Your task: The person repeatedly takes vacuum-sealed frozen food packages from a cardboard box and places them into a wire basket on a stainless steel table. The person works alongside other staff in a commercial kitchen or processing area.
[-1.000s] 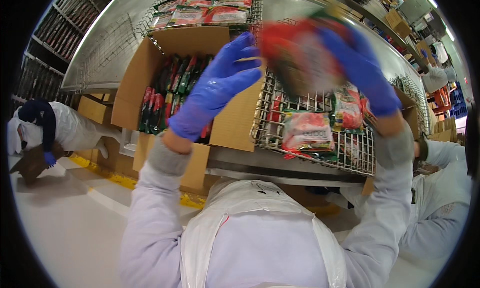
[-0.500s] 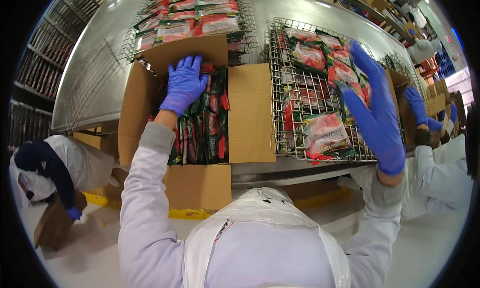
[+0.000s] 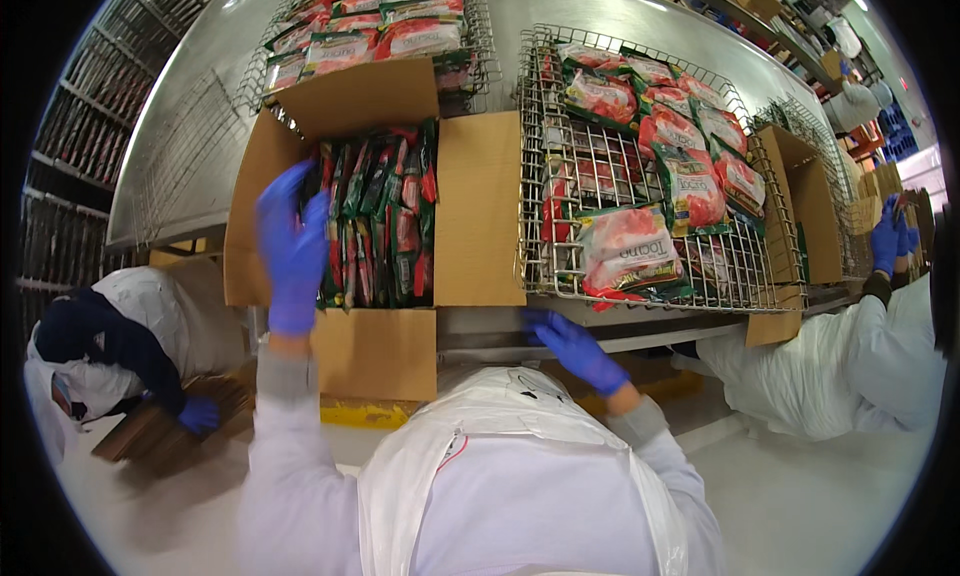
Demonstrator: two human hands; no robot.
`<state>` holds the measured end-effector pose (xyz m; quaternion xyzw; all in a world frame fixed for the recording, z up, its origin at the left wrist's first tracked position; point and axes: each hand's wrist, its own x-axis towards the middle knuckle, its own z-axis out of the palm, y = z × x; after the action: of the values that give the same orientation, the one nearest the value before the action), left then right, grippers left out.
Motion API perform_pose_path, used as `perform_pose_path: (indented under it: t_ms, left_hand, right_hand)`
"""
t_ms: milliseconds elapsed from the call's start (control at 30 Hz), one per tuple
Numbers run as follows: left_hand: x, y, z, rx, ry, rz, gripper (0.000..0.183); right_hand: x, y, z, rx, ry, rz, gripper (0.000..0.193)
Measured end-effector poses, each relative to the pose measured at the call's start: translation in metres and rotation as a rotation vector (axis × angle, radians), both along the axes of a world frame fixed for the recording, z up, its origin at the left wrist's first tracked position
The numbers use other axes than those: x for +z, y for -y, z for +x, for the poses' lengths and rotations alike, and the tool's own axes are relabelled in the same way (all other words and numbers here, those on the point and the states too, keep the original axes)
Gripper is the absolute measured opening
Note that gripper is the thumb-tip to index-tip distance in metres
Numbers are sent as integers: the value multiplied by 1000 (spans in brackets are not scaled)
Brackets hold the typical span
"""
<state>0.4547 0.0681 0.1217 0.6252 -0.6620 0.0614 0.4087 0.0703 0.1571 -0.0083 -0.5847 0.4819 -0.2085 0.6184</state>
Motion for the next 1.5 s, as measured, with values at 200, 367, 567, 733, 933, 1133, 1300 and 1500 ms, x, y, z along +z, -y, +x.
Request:
perform_pose_path:
  t_ms: [200,367,567,733,933,1133,1300,1500]
  left_hand:
    - [-91,-252,37,559,-1842,210,43]
    - [-92,-212,-60,371,-1926,230,30]
    - [-33,-234,11,395,-1481,179,36]
    - [-4,-236,44,412,-1520,-42,48]
    - [-31,-229,43,322,-1543,-52,54]
    - [-50,-204,10,187,-1590,152,55]
    - [-53,-173,1,75,-1592,258,55]
    - [-58,-144,-6,-35,-1587,358,55]
  right_hand:
    - [-67,49,100,-116,354,84,40]
    - [-79,35,170,-371,1191,625,43]
    - [33,-11,174,99,259,-557,55]
    - [48,44,163,-42,198,-556,76]
    - [49,99,203,-303,237,-639,103]
    - [44,127,239,-373,531,-201,54]
    - [44,104,224,-347,324,-369,33]
    - [78,32,161,-209,60,-460,38]
